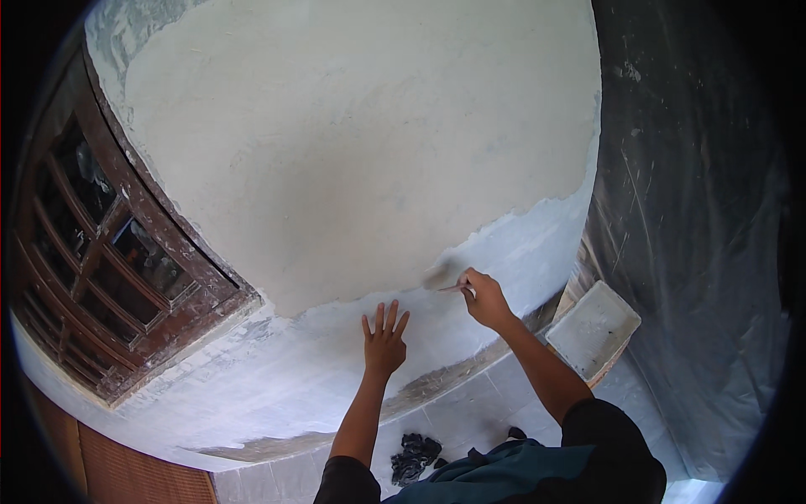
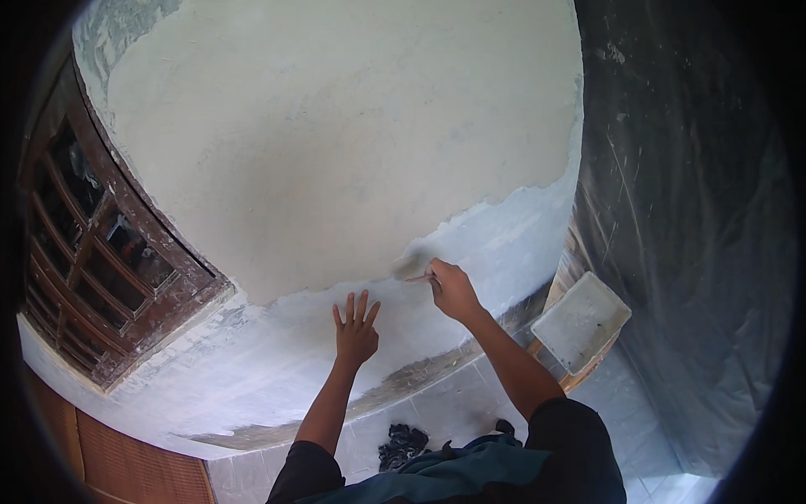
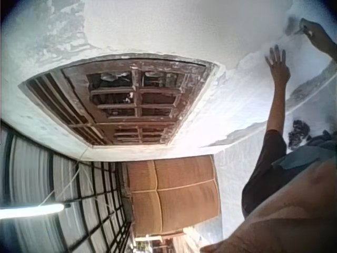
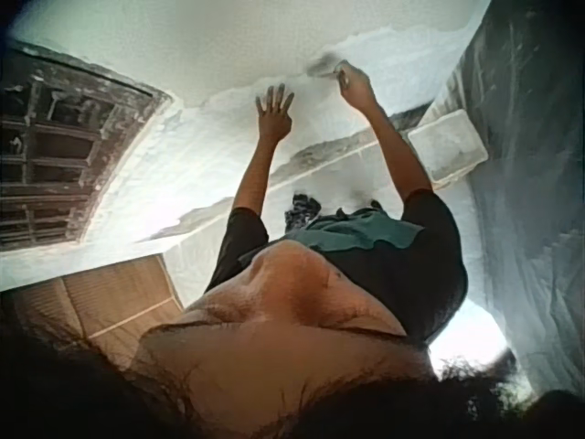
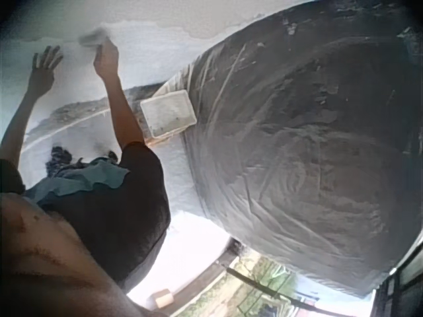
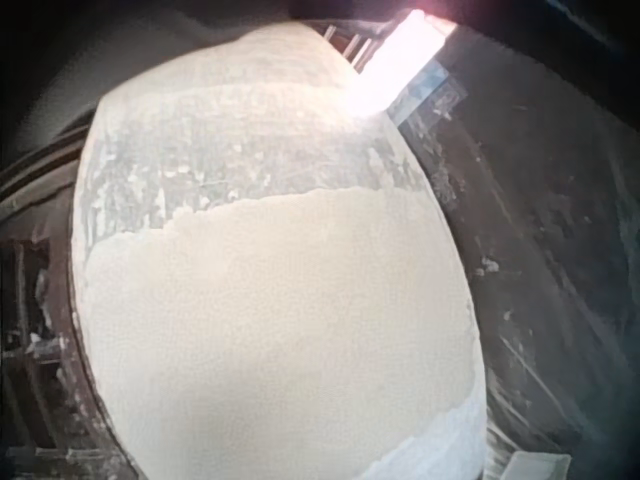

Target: The person applies wall putty to a wall surface near a window frame using a putty knife, scooping the putty from a putty tray.

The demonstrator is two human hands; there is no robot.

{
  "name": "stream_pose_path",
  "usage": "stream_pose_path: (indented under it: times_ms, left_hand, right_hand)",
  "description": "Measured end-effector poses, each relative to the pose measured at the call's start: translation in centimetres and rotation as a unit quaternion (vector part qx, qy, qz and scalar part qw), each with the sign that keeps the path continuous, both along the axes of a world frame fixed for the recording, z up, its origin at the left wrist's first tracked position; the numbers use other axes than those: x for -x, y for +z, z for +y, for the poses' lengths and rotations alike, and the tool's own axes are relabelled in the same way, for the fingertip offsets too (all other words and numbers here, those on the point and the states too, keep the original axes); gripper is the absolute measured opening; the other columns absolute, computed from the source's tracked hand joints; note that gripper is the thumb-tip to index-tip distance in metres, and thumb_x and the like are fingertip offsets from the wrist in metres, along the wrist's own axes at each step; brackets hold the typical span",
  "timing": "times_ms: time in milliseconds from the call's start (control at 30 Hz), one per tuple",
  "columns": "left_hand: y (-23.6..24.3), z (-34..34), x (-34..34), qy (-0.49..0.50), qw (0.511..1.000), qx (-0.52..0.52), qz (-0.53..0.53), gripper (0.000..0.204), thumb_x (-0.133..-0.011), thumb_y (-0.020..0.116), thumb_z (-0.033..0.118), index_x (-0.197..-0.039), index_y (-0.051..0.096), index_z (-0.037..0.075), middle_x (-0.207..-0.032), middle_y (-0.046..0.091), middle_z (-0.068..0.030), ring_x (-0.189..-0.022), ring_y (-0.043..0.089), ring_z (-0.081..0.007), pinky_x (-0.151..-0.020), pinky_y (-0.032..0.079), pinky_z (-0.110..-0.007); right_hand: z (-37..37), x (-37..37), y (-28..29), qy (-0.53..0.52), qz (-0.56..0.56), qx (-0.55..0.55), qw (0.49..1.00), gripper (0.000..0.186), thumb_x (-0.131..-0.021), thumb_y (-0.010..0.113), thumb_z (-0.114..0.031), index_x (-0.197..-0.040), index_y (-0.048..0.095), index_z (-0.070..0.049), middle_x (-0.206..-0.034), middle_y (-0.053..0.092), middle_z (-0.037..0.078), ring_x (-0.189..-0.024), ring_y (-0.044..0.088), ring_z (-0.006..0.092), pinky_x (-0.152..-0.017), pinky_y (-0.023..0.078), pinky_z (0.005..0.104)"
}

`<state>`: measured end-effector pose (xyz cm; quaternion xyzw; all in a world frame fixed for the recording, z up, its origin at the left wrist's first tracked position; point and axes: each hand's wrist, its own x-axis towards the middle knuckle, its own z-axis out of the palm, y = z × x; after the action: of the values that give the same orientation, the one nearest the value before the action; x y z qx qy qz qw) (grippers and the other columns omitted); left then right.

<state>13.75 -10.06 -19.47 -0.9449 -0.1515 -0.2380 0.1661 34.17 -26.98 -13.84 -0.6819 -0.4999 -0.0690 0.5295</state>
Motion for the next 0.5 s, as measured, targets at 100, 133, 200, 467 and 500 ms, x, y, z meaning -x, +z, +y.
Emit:
stream_pose_path:
  times_ms: [100, 133, 200, 467, 500]
  left_hand:
    - [-0.1, 0.1, 0.0, 0.029, 0.999, -0.001, 0.034, 0.078, -0.071, 0.057, 0.01, -0.144, 0.034, 0.025, -0.154, 0.022, -0.0002, -0.142, 0.018, -0.0266, -0.11, 0.013, -0.06]
    - [-0.1, 0.1, -0.1, 0.028, 0.999, -0.003, 0.033, 0.078, -0.071, 0.057, 0.01, -0.144, 0.034, 0.025, -0.154, 0.022, -0.0002, -0.142, 0.018, -0.0266, -0.11, 0.013, -0.06]
    - [-0.1, 0.0, -0.3, 0.044, 0.997, 0.008, 0.059, 0.084, -0.071, 0.058, 0.011, -0.148, 0.027, 0.027, -0.155, 0.019, 0.0015, -0.142, 0.018, -0.0253, -0.11, 0.014, -0.06]
    - [-1.6, 1.4, 0.0, 0.086, 0.988, -0.006, 0.13, 0.089, -0.073, 0.063, 0.024, -0.15, 0.019, 0.027, -0.156, 0.014, -0.0032, -0.142, 0.015, -0.0308, -0.108, 0.012, -0.064]
    - [-2.1, 1.6, -0.6, 0.083, 0.985, -0.035, 0.145, 0.091, -0.072, 0.066, 0.031, -0.15, 0.018, 0.025, -0.156, 0.012, -0.008, -0.143, 0.01, -0.0354, -0.106, 0.01, -0.068]
  right_hand:
    - [1.4, -1.5, 1.2, 0.068, 0.024, -0.022, 0.997, 0.024, -0.077, 0.059, 0.011, -0.094, 0.048, -0.003, -0.085, 0.061, 0.018, -0.085, 0.062, 0.0369, -0.07, 0.049, 0.0391]
    - [1.8, -2.0, 1.5, 0.104, 0.037, -0.026, 0.994, 0.025, -0.077, 0.058, 0.011, -0.095, 0.048, -0.004, -0.086, 0.061, 0.02, -0.086, 0.062, 0.0388, -0.07, 0.048, 0.042]
    - [2.4, -3.1, 2.2, 0.101, 0.032, -0.022, 0.994, 0.025, -0.077, 0.058, 0.011, -0.095, 0.048, -0.003, -0.086, 0.061, 0.02, -0.087, 0.062, 0.0384, -0.07, 0.049, 0.0407]
    - [0.7, -4.7, 4.5, 0.056, 0.135, -0.092, 0.985, 0.03, -0.077, 0.059, 0.011, -0.1, 0.046, -0.003, -0.087, 0.063, 0.019, -0.087, 0.065, 0.0338, -0.073, 0.051, 0.0336]
    - [1.0, -5.2, 3.3, 0.08, 0.103, -0.094, 0.987, 0.03, -0.077, 0.06, 0.011, -0.1, 0.046, -0.004, -0.087, 0.063, 0.018, -0.086, 0.065, 0.0343, -0.073, 0.05, 0.0343]
